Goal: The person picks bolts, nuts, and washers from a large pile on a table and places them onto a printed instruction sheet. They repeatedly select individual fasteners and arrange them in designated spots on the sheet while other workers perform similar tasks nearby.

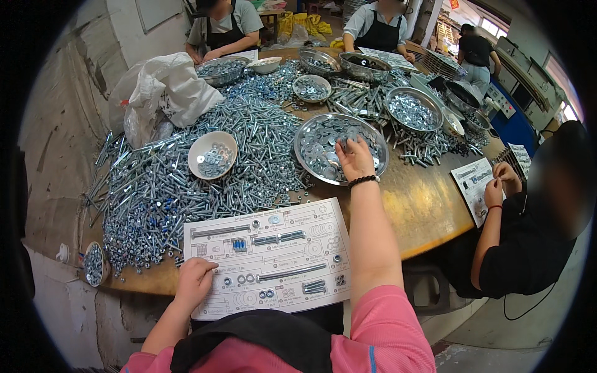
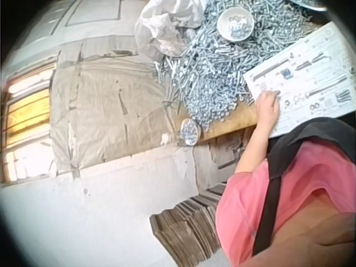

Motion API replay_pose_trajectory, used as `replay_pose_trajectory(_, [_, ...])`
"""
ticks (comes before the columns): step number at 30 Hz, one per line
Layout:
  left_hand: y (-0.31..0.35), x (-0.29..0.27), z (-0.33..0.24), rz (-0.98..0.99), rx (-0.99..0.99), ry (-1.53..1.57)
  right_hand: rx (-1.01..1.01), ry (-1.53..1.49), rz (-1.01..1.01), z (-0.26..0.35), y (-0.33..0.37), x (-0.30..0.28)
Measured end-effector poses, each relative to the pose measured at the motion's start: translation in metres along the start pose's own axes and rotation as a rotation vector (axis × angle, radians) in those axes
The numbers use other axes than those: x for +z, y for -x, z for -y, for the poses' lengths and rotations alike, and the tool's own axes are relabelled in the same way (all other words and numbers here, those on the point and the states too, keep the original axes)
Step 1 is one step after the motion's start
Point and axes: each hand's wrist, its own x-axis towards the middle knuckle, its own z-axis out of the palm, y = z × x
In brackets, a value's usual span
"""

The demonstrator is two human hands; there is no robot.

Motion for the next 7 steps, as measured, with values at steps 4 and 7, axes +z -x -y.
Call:
replay_pose_trajectory(4, [0.003,-0.003,-0.003,0.006,-0.014,0.004,0.074,-0.361,-0.102,-0.010,0.004,0.017])
replay_pose_trajectory(7, [0.003,-0.004,-0.005,0.015,-0.013,0.026,0.079,-0.446,-0.183,-0.025,-0.011,0.004])
